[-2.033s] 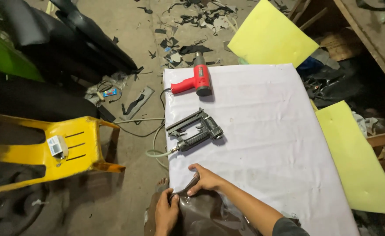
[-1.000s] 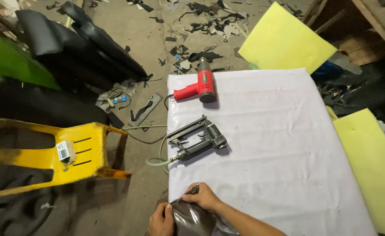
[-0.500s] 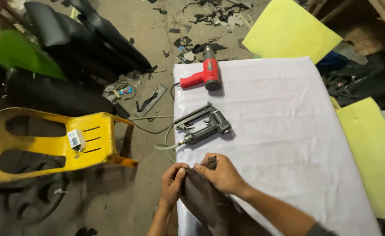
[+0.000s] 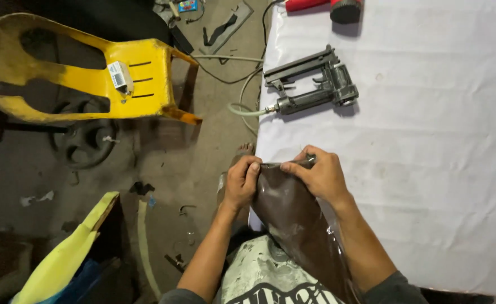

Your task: Stretching and stapling a vinyl cover onto a padded furniture frame using a heat gun and a pneumatic stapler.

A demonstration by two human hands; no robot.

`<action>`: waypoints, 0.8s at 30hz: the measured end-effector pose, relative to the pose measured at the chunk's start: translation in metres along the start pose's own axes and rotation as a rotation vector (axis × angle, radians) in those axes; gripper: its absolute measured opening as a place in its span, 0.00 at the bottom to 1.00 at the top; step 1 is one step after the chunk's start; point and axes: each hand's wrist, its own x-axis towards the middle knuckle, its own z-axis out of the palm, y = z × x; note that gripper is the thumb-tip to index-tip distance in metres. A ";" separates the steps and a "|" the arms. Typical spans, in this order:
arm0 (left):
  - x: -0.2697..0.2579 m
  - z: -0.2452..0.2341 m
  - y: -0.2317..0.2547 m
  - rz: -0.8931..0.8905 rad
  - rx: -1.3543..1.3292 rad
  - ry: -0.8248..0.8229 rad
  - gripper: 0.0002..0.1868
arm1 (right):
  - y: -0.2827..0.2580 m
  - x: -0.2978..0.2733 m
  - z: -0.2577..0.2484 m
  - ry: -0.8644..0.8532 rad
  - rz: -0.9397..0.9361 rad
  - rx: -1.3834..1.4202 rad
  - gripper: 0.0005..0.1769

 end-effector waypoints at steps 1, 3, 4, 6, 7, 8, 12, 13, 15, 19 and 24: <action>0.000 0.000 0.001 0.003 0.040 0.000 0.10 | -0.002 0.002 -0.001 0.002 -0.018 -0.014 0.22; -0.002 0.002 -0.001 -0.023 0.068 -0.016 0.10 | 0.029 0.014 0.005 -0.003 -0.022 0.010 0.22; -0.002 0.003 -0.003 -0.047 0.093 -0.030 0.10 | 0.043 0.021 0.008 -0.007 -0.028 0.032 0.22; 0.003 0.005 -0.005 -0.058 0.116 -0.030 0.10 | 0.081 0.039 0.029 -0.046 0.000 0.146 0.21; 0.006 0.005 -0.006 -0.068 0.142 -0.037 0.10 | 0.101 0.048 0.042 -0.083 0.031 0.265 0.20; 0.005 0.004 -0.005 -0.069 0.144 -0.038 0.10 | 0.093 0.043 0.040 -0.084 0.032 0.267 0.20; 0.004 0.000 0.001 -0.130 0.187 -0.067 0.09 | 0.069 0.032 0.030 -0.240 0.151 0.421 0.20; 0.003 -0.002 0.003 -0.142 0.201 -0.071 0.09 | 0.067 0.028 0.028 -0.267 0.174 0.439 0.20; 0.003 -0.005 -0.005 -0.179 0.231 -0.103 0.09 | 0.093 0.033 0.032 -0.338 0.216 0.483 0.22; 0.005 -0.010 -0.019 -0.213 0.267 -0.207 0.09 | -0.001 0.006 0.011 -0.389 0.244 0.647 0.20; 0.011 -0.025 0.001 -0.098 0.260 -0.369 0.09 | 0.081 0.026 0.047 -0.299 0.235 0.850 0.15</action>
